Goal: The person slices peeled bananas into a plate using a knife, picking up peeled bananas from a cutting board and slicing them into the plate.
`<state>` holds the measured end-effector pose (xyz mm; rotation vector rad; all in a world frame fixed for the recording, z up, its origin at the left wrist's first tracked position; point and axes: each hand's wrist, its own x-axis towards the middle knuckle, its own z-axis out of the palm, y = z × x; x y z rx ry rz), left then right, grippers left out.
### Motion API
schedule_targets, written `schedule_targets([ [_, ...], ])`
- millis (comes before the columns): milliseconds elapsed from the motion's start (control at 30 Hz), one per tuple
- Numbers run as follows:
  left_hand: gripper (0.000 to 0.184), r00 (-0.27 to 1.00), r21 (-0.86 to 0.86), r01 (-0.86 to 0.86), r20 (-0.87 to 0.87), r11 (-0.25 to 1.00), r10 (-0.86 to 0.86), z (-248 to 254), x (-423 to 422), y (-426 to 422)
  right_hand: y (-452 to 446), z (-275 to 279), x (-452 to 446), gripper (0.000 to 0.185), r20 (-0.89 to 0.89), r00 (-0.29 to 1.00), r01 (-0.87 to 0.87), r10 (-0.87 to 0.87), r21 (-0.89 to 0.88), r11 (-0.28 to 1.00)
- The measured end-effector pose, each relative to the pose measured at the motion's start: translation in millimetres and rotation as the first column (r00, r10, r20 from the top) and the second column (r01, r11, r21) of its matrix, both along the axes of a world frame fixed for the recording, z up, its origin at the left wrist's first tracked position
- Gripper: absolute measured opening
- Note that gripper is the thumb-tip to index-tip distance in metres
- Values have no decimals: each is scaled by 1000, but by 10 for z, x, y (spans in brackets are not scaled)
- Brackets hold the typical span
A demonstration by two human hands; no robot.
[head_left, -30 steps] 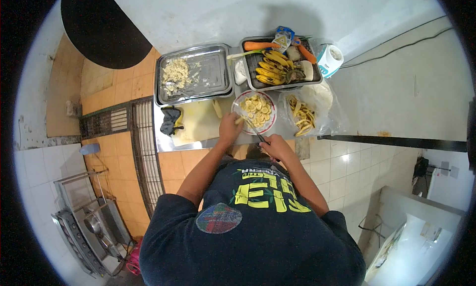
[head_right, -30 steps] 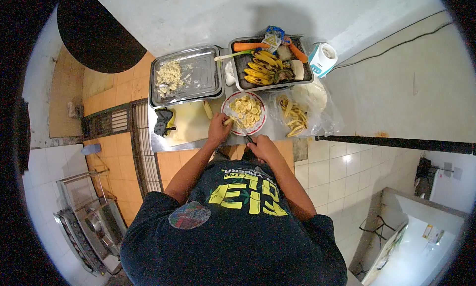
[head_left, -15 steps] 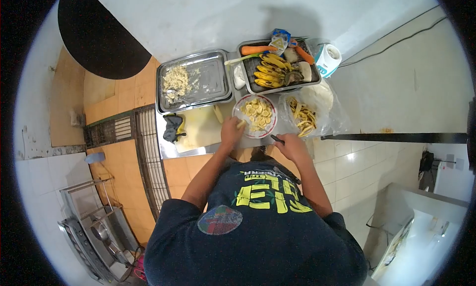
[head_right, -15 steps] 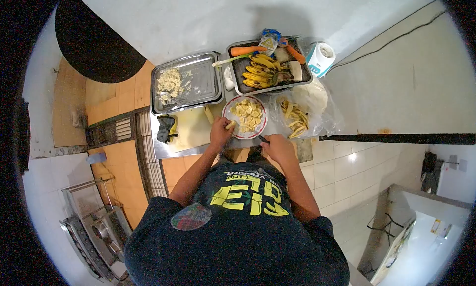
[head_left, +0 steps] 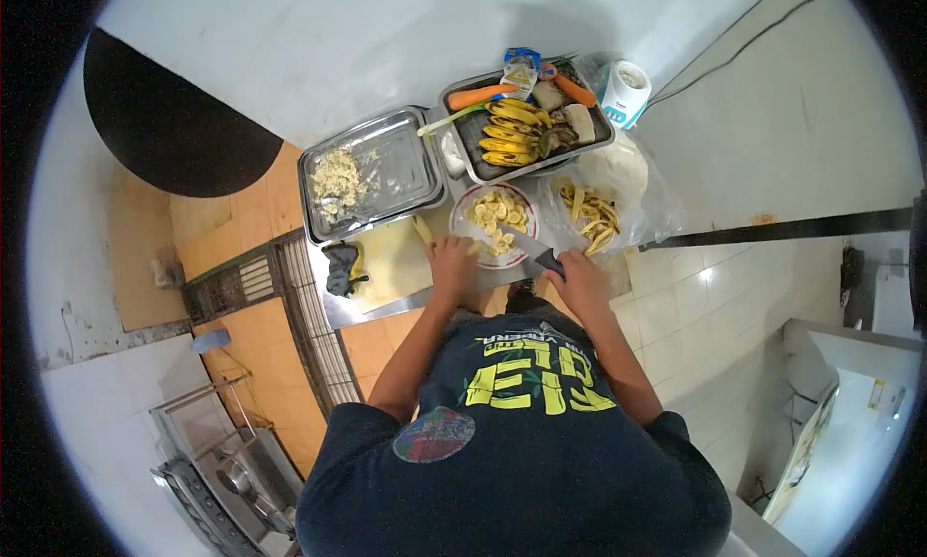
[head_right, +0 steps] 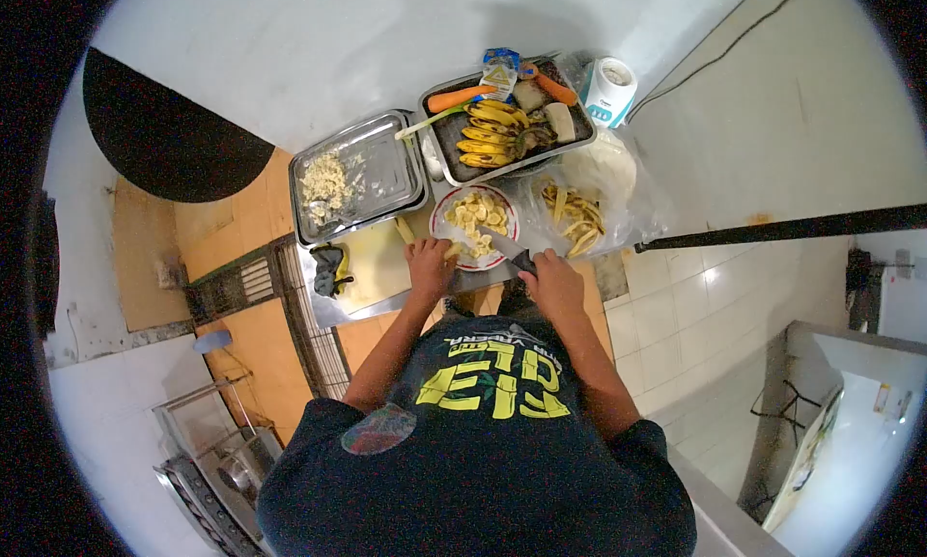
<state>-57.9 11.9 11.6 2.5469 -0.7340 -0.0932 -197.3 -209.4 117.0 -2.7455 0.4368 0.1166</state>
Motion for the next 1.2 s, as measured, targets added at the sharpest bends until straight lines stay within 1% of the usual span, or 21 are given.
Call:
schedule_targets([
  [100, 30, 1000, -54, 10, 26, 998, -8, -90, 19, 22, 29, 61, 7, 36, -36, 997, 69, -67, 71, 995],
  [167, 30, 998, -28, 64, -7, 998, -64, -59, 25, 39, 45, -36, -1, 35, -51, 995, 91, -88, 63, 994],
  [200, 30, 995, -14, 92, -24, 996, -92, -19, 28, 48, 71, -25, 15, 35, -58, 993, 103, -99, 61, 993],
  [300, 30, 985, -56, 171, -19, 984, -172, 112, 46, 27, 86, 52, 61, 33, -187, 977, 123, -103, 97, 988],
  [333, 26, 983, -81, 186, 10, 979, -186, 217, 42, -6, 100, 31, 60, 33, -162, 982, 112, -97, 90, 990],
  [433, 23, 986, -323, 152, -16, 934, -166, 247, 64, -111, 121, -40, 58, 32, -108, 992, 77, -70, 70, 995],
  [533, 24, 978, -456, 137, -82, 879, -194, 386, 70, -258, 156, -97, 101, 31, -83, 996, 42, -37, 62, 997],
  [633, 23, 987, -458, 117, -44, 881, -154, 390, 54, -355, 171, -110, 109, 31, -64, 998, 26, -24, 36, 999],
  [767, 22, 987, -452, 107, -58, 886, -149, 377, 52, -378, 161, -91, 87, 31, -70, 997, 40, -37, 28, 999],
  [900, 23, 989, -427, 85, -70, 900, -127, 305, 72, -319, 156, 88, 82, 33, -116, 993, 29, -23, 51, 998],
  [933, 23, 991, -424, 81, -64, 902, -119, 287, 81, -314, 150, 62, 75, 32, -95, 995, 43, -39, 41, 998],
  [1000, 23, 993, -464, 77, -39, 882, -108, 289, 75, -308, 139, -5, 52, 31, -56, 996, 70, -68, 23, 997],
  [1133, 25, 995, -535, 60, -38, 843, -95, 329, 57, -348, 133, -36, 65, 31, -77, 995, 59, -57, 32, 998],
  [1200, 25, 994, -530, 46, -58, 847, -90, 362, 36, -384, 148, -35, 69, 31, -85, 995, 53, -49, 50, 997],
])
